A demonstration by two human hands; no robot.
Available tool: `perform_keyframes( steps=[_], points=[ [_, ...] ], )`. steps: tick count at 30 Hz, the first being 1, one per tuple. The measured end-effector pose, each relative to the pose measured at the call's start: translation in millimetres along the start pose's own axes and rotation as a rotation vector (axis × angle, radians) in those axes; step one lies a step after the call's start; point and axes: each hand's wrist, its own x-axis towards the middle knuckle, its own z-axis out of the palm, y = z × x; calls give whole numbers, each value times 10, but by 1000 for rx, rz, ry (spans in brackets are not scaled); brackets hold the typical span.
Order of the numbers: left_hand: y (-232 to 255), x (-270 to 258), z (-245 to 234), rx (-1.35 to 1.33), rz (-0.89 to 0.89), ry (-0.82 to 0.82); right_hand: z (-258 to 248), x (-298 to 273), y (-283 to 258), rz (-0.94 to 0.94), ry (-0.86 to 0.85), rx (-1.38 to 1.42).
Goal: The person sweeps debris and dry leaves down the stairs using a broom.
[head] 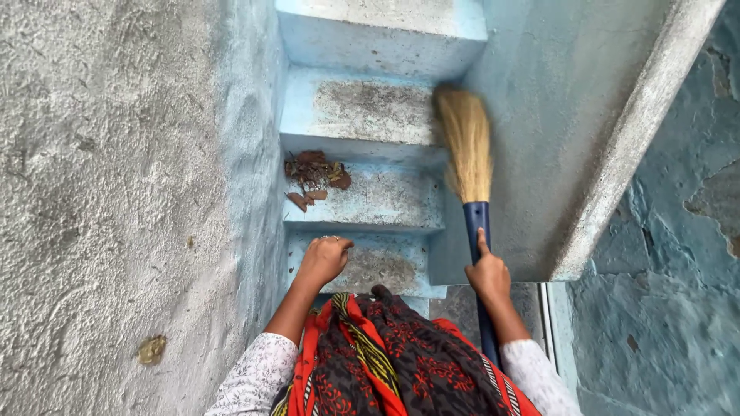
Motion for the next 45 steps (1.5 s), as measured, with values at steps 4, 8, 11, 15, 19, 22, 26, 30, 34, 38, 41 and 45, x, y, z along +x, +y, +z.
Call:
perform_keyframes(
  steps=[4, 8, 11, 15, 19, 22, 26, 30, 34, 38, 41, 45],
  points=[
    [24, -59, -10, 2, -35, 6, 222, 319, 8, 5, -58, 178],
    [21, -97, -21, -6, -57, -10, 492, 142, -41, -189, -99, 191],
    [61, -79, 26, 5, -60, -15, 454, -82, 13, -196, -179, 348],
    [77, -77, -12, -24, -82, 0, 417, -60, 153, -110, -183, 650],
    [67, -202, -54, 17, -102, -18, 476, 389, 283, -63, -155, 794],
    [24, -294, -95, 25, -132, 2, 617, 623, 283, -20, -293, 897],
    [-12, -396, -114, 28, -191, 3, 924, 528, 95, -91, -312, 771],
    [-19, -457, -113, 23, -235, 5, 874, 536, -8, -158, -345, 778],
    [-64, -537, -114, 8, -271, 66, 661, 771, -204, -198, -270, 846],
    [-89, -632, -98, 1, -338, 24, 545, 997, -544, -211, -308, 815],
    [-119, -710, -86, -2, -390, 21, 586, 941, -695, -225, -390, 731],
    [-161, -778, -79, -11, -411, 66, 477, 809, -605, -255, -372, 707]
  ],
)
